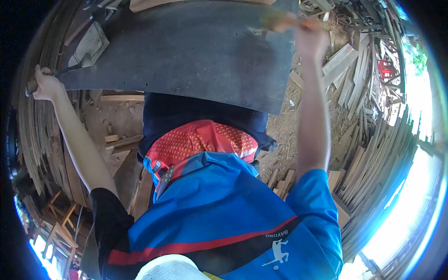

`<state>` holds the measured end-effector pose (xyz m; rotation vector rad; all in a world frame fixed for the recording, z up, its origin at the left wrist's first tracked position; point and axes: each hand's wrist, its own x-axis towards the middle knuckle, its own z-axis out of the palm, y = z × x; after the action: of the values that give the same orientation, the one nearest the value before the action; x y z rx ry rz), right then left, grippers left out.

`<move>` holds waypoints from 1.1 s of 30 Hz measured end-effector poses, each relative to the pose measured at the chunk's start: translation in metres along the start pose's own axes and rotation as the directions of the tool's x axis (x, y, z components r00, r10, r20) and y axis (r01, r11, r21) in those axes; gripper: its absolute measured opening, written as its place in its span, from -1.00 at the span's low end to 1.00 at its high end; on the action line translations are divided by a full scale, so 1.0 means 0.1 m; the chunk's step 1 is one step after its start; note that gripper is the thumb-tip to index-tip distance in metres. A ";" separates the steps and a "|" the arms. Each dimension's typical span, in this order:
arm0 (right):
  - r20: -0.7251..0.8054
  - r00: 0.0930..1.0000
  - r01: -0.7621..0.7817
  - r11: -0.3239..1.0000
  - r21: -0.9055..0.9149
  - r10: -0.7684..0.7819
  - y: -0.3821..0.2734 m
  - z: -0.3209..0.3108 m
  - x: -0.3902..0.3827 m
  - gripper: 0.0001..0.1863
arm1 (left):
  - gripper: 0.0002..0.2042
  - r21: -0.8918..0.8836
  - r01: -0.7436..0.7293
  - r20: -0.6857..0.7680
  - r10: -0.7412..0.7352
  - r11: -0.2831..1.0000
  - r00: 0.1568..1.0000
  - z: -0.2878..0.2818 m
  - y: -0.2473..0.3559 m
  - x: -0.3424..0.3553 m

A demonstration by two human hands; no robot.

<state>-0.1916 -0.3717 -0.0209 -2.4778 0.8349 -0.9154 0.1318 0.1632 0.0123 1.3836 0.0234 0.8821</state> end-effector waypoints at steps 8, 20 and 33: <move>-0.048 0.993 -0.114 0.987 -0.110 0.109 0.57 -0.83 0.06 -0.79 | -0.79 0.013 -0.027 0.054 0.026 1.000 0.998 -0.08 -0.04 0.13; 0.448 0.827 -0.433 0.893 0.123 0.339 -0.34 -0.19 -0.25 -0.63 | -0.75 -0.115 0.182 0.380 -0.126 0.977 0.917 0.09 0.37 -0.57; 0.447 0.874 -0.388 0.826 0.410 0.189 -0.95 -0.15 -0.45 -0.68 | -0.88 -0.130 0.385 0.728 -0.175 0.914 0.663 0.75 1.21 -2.27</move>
<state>-0.1914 -0.2729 0.0177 -1.9174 0.7104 -0.4251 -0.0507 -0.0320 0.0261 1.3253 -0.4529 0.0335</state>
